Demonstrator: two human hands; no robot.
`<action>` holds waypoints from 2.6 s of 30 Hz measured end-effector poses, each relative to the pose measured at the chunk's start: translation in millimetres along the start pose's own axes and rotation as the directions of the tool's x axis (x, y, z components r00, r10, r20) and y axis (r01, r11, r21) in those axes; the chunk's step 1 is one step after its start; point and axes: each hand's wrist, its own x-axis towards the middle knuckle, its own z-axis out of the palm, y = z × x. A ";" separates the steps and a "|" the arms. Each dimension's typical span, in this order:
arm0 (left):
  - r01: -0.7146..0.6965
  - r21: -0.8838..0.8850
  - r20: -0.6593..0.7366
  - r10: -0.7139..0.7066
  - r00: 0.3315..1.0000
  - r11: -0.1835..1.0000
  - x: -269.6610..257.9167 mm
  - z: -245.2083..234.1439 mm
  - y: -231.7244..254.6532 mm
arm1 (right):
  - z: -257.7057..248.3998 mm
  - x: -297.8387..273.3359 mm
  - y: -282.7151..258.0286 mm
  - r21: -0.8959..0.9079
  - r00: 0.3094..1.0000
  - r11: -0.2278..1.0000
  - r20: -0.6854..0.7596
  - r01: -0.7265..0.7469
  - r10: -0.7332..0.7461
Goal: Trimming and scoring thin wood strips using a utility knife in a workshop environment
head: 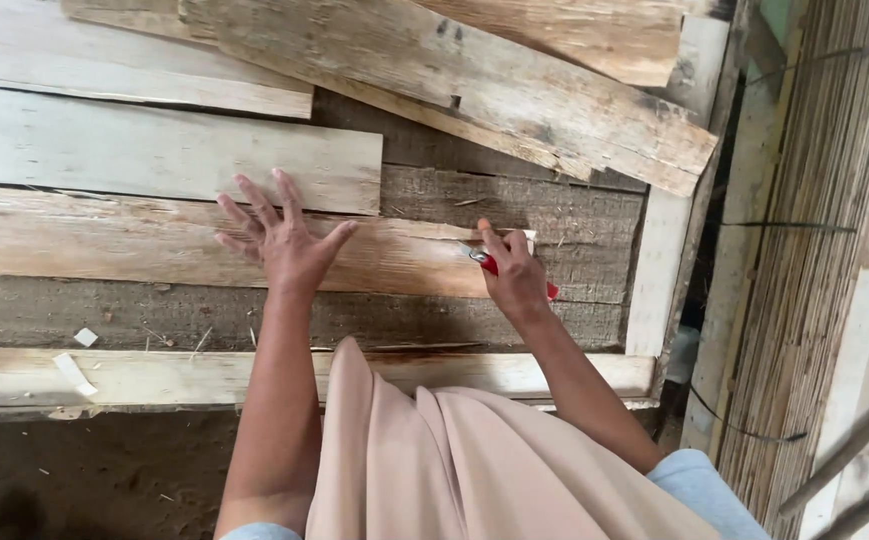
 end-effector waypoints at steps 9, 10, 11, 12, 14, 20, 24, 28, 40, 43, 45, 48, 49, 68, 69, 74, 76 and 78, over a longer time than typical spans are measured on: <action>-0.027 0.061 -0.044 0.030 0.999 0.998 -3.3 2.1 2.7 | -78.0 -9.3 -14.6 0.494 0.918 0.782 0.095 -0.379 0.384; -0.016 0.062 -0.063 0.020 0.998 0.998 -2.8 4.5 1.0 | -83.8 -8.6 -23.8 0.502 0.926 0.786 0.093 -0.361 0.366; -0.034 0.067 -0.069 0.038 0.997 0.997 -1.7 5.2 -2.4 | -89.3 -8.0 -35.2 0.469 0.917 0.791 0.142 -0.394 0.372; -0.046 0.068 -0.077 0.052 0.996 0.997 -0.3 6.0 -7.1 | -95.1 -6.0 -46.8 0.430 0.908 0.799 0.191 -0.420 0.374; -0.076 0.070 -0.138 0.085 0.987 0.995 3.3 24.5 -25.8 | -92.2 1.7 -78.9 0.422 0.903 0.801 0.258 -0.425 0.343; -0.560 -0.281 -0.454 0.406 0.793 0.779 -9.4 34.0 -76.9 | -54.0 41.6 -219.4 0.414 0.908 0.844 0.376 -0.342 0.183; -0.463 -0.570 -0.281 0.369 0.886 0.679 -10.0 -52.7 -116.3 | -52.9 82.3 -360.1 0.386 0.917 0.872 0.367 -0.300 0.153; -0.455 -0.615 -0.283 0.358 0.890 0.644 65.6 -147.1 -209.2 | -10.3 144.5 -478.4 0.419 0.930 0.879 0.361 -0.228 0.069; -0.271 0.012 -0.542 0.234 0.807 0.962 261.0 -257.3 -335.1 | 96.3 332.2 -666.1 0.780 0.890 0.430 0.382 -0.455 0.249; -0.307 0.051 -0.546 0.284 0.788 0.950 269.6 -257.5 -336.2 | 105.9 342.5 -665.7 0.779 0.853 0.372 0.386 -0.505 0.351; -0.288 0.055 -0.503 0.276 0.819 0.956 274.8 -254.3 -337.4 | 106.4 347.7 -666.0 0.741 0.835 0.408 0.383 -0.534 0.396; -0.294 0.099 -0.567 0.297 0.768 0.951 285.8 -259.9 -336.4 | 103.1 351.7 -670.1 0.750 0.839 0.409 0.359 -0.520 0.408; -0.295 0.095 -0.568 0.295 0.768 0.951 290.0 -258.3 -335.7 | 102.8 350.5 -669.1 0.749 0.840 0.412 0.357 -0.519 0.409; 0.253 -0.937 0.321 0.306 0.896 0.242 70.4 -218.6 -180.4 | -55.7 134.2 -494.4 0.585 0.952 0.751 0.195 -0.307 0.237; 0.251 -0.924 0.340 0.323 0.883 0.287 56.2 -214.5 -161.2 | -69.7 120.4 -483.4 0.497 0.940 0.799 0.211 -0.340 0.269; 0.106 -0.793 0.440 0.443 0.781 0.601 0.1 -96.7 -100.6 | -66.3 34.0 -359.9 0.440 0.884 0.774 0.128 -0.456 0.449; 0.002 -0.758 0.438 0.506 0.743 0.653 -20.0 -64.8 -69.4 | -65.7 2.2 -310.5 0.438 0.868 0.762 0.096 -0.477 0.488; -0.507 -0.505 0.204 0.667 0.716 0.699 -41.2 -41.9 -38.4 | -57.4 -31.7 -264.2 0.341 0.824 0.756 0.124 -0.558 0.552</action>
